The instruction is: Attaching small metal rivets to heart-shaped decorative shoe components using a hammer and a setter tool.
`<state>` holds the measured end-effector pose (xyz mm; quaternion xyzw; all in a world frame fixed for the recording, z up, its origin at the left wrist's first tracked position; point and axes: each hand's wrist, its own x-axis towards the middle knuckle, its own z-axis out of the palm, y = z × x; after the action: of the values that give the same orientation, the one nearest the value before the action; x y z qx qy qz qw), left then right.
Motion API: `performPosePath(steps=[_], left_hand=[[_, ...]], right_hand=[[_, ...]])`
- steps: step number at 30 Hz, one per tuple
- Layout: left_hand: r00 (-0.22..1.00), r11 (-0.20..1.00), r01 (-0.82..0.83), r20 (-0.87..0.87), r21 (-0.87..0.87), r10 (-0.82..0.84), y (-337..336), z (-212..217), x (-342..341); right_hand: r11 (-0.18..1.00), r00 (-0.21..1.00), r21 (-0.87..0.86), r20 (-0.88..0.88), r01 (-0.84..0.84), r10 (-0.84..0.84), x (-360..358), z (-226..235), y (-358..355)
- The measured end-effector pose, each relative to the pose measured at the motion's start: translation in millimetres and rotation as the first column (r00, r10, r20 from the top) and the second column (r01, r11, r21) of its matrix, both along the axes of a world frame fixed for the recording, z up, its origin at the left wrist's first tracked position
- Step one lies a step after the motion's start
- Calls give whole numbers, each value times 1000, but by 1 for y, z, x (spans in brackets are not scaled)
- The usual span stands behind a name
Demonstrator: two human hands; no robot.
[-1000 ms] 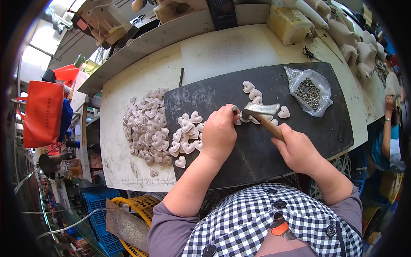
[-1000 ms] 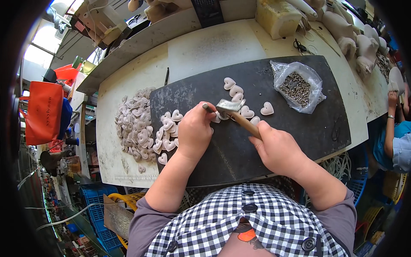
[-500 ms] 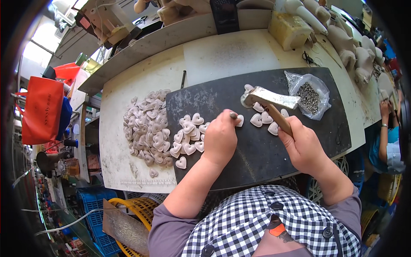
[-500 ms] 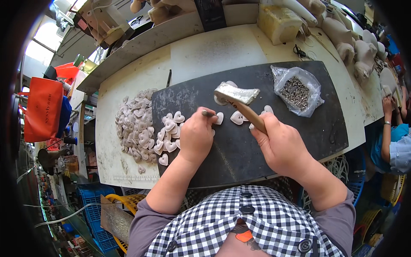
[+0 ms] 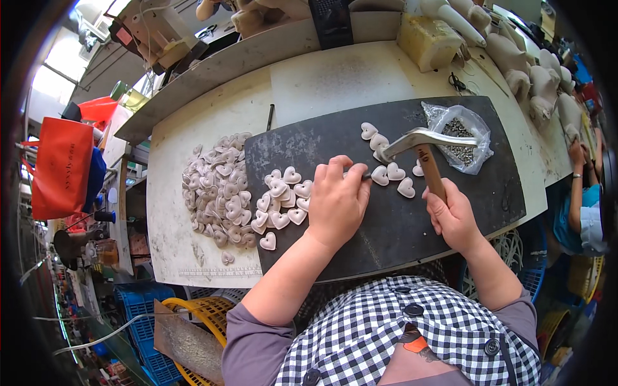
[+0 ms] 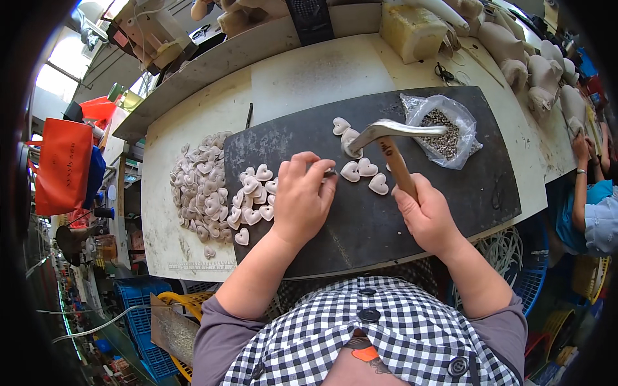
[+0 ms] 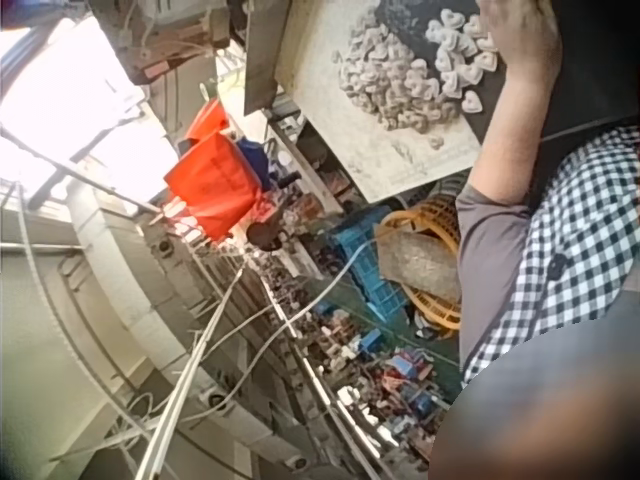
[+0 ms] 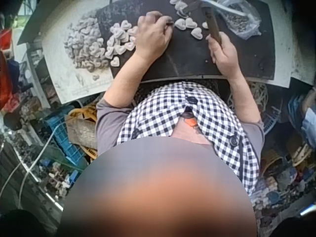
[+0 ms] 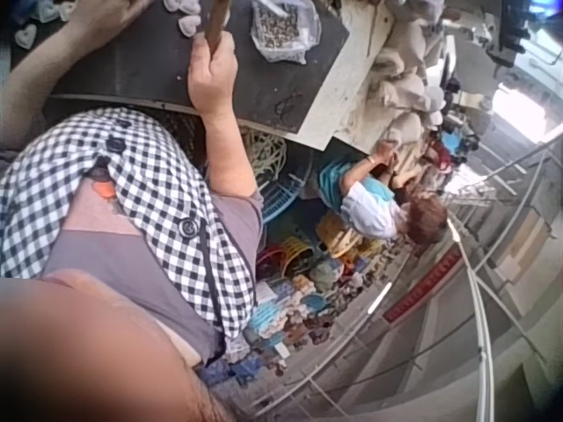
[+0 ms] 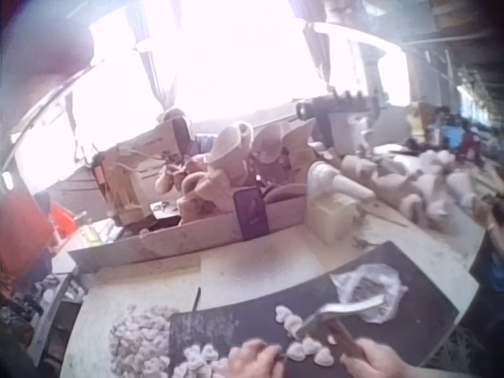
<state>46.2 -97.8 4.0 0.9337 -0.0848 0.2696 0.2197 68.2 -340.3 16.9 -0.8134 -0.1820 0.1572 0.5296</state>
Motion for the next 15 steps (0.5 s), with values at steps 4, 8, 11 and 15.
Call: performPosePath(steps=[4,8,11,15], left_hand=[[973,973,-137,-158,184,167,16,-13,-6],[939,898,-307,-51,315,339,35,-6,-10],[975,990,-136,-172,27,138,8,8,-1],[971,993,-101,-225,-59,85,-29,-1,10]], right_hand=[[927,968,338,-237,161,-82,-8,-6,-21],[872,969,453,-230,188,-90,-14,-15,-34],[842,955,498,-289,210,-67,-10,-15,-36],[815,942,535,-334,222,-37,-10,-17,-35]])
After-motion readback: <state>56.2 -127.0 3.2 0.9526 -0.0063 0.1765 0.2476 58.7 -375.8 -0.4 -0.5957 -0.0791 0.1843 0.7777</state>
